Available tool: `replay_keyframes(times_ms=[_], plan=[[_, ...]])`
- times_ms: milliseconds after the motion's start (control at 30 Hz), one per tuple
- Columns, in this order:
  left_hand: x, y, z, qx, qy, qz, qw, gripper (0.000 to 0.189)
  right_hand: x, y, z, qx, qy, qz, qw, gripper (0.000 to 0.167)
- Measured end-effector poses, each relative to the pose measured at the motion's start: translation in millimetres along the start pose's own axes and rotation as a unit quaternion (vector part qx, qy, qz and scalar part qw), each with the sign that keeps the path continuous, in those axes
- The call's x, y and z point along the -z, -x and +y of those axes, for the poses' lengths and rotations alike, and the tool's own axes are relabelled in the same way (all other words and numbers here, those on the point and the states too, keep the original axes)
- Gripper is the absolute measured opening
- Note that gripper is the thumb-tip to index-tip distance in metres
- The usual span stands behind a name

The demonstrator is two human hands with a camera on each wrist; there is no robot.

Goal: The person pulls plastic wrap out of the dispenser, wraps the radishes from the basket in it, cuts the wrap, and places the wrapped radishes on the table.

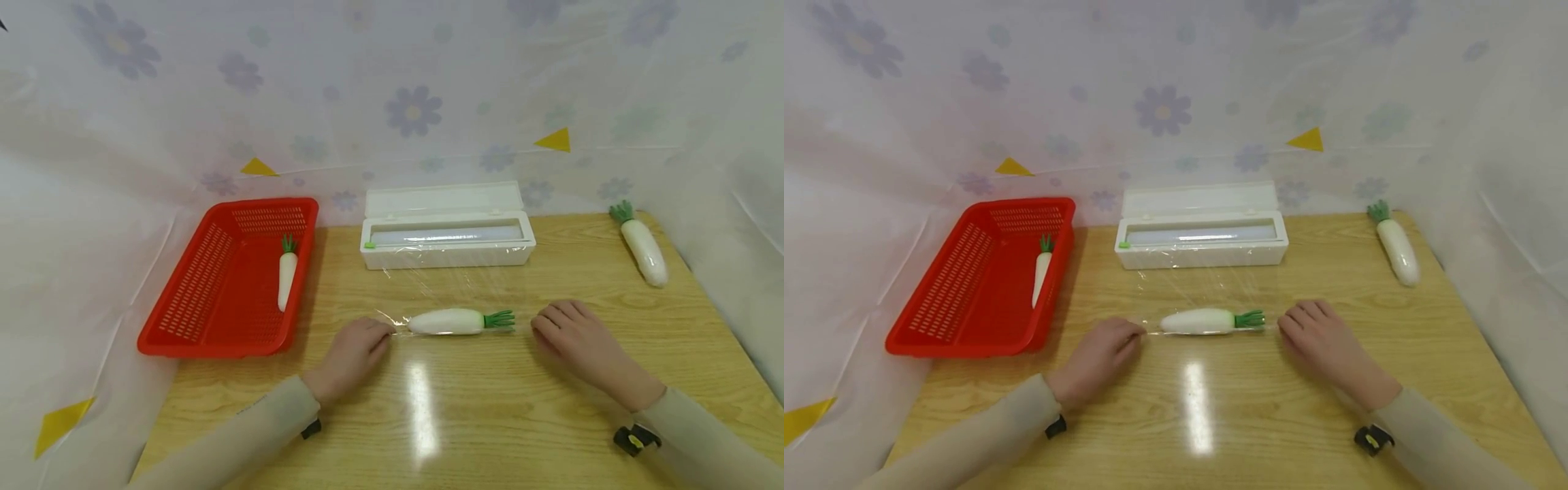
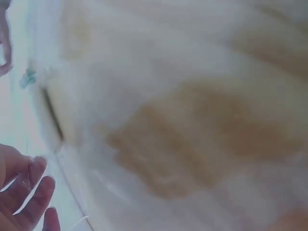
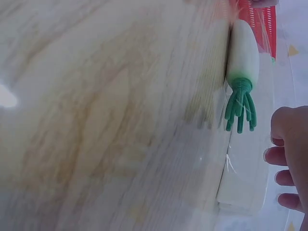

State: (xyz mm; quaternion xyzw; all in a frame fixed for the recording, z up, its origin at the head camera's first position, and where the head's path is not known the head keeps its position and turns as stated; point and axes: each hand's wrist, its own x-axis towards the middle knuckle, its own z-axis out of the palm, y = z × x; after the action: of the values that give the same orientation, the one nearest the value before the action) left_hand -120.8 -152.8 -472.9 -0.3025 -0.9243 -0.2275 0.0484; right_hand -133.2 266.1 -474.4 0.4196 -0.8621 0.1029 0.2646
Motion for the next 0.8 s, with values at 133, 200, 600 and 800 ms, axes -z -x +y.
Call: replay_keyframes(times_ms=[133, 200, 600, 800], plan=[[8.8, -10.9, -1.5, 0.045, 0.050, -0.003, 0.9977, 0.017, -3.6, -3.2, 5.0, 0.001, 0.002, 0.010, 0.9999, 0.048], [12.0, -15.2, -1.6, 0.068, 0.077, -0.007, 0.9947, 0.018, -4.8, -5.6, 7.4, -0.001, 0.004, 0.011, 0.9999, 0.047], [5.3, -33.0, -13.8, 0.181, 0.208, 0.002, 0.9611, 0.019, -14.6, -18.3, 21.7, -0.028, -0.008, -0.030, 0.9991, 0.028], [-1.2, -36.7, -20.2, 0.208, 0.221, 0.011, 0.9530, 0.019, -20.3, -21.7, 26.3, -0.080, -0.026, -0.071, 0.9939, 0.014]])
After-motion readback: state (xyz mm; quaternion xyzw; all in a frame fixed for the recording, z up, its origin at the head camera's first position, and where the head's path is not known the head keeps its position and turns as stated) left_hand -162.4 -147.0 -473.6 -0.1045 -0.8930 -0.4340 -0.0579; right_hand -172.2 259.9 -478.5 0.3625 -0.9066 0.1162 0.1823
